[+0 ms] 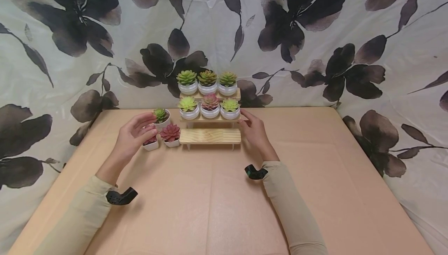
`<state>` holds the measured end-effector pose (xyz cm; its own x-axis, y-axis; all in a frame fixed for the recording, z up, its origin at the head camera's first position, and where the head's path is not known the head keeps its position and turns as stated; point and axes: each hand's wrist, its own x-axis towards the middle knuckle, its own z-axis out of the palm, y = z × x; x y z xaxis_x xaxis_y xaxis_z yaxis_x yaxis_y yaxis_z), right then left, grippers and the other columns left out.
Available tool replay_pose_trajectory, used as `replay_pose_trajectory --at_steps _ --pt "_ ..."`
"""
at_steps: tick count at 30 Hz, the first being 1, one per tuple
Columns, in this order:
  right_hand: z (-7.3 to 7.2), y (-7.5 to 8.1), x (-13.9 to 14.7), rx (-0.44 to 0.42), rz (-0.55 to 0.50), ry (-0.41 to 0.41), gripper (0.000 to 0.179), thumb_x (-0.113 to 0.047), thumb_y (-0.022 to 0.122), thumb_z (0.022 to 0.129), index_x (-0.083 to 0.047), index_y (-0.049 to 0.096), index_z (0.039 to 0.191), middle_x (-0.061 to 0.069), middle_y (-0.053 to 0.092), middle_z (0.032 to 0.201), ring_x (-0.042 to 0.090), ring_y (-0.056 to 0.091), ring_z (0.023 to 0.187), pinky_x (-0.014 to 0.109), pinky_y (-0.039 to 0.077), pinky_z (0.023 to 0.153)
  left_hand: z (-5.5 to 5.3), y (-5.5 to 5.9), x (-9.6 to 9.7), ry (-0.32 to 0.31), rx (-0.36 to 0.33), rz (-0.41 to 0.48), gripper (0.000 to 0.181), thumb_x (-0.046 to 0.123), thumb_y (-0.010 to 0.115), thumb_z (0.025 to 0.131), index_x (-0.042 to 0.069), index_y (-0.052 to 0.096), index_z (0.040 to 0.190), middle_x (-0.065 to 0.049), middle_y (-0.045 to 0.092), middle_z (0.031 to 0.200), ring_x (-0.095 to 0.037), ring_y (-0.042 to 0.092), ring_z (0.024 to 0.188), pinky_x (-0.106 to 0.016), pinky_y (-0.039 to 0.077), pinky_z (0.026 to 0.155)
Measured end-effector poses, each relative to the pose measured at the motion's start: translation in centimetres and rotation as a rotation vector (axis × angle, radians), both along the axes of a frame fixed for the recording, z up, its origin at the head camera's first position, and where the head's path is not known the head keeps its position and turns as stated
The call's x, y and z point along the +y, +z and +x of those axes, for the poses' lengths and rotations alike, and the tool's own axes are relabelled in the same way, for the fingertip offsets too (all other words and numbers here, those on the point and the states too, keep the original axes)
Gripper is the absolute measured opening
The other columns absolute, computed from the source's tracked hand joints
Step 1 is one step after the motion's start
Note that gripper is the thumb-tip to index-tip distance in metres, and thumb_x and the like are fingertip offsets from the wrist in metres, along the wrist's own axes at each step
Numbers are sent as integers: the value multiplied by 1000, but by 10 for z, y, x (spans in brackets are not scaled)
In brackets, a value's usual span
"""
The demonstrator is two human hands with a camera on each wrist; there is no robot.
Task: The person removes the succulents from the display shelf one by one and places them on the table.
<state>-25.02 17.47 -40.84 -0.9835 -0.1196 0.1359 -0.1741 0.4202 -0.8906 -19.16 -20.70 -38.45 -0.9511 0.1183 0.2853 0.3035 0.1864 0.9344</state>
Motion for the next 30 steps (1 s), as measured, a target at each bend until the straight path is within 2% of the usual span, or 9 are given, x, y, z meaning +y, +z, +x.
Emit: replay_pose_trajectory --at_steps 2,9,12,19,23,26,30 --pt "0 0 0 3 -2 0 47 -16 52 100 -16 43 146 8 47 148 31 62 117 46 51 102 -2 1 4 -3 -4 -6 58 11 67 91 2 41 141 -23 45 140 -33 45 132 -17 45 105" --pt "1 1 1 13 -2 -4 47 -15 52 100 -14 43 146 10 47 147 32 62 117 45 52 102 -12 2 16 -11 -12 10 58 10 69 89 1 43 140 -22 47 141 -30 46 132 -27 44 109" --pt "1 1 1 13 -1 -7 47 -15 51 100 -14 43 146 10 47 148 32 61 118 44 52 102 -15 3 21 -17 -9 18 58 9 69 89 -2 42 139 -23 47 140 -33 45 132 -27 45 109" --pt "1 -1 2 22 -2 -4 47 -15 51 101 -12 42 147 11 46 148 33 62 117 45 52 101 -22 7 31 -3 -26 -2 56 9 69 89 3 44 138 -13 51 139 -28 47 133 -31 43 111" --pt "0 0 1 15 -4 -1 46 -15 51 101 -12 42 146 12 47 148 35 61 118 46 51 102 -27 8 37 -8 -30 21 57 7 69 88 2 43 139 -15 49 140 -29 45 134 -37 40 114" --pt "3 5 -1 -1 -15 2 46 -12 50 101 -10 43 146 14 48 147 37 60 118 49 50 103 -30 9 42 -21 -30 41 59 8 70 88 1 43 139 -16 48 142 -31 44 135 -42 38 116" --pt "13 22 -6 -6 -19 10 45 -7 50 100 -3 43 144 20 48 144 41 59 118 53 49 103 -31 13 48 -32 -49 53 61 8 71 87 0 42 140 -18 47 142 -32 43 135 -45 36 117"
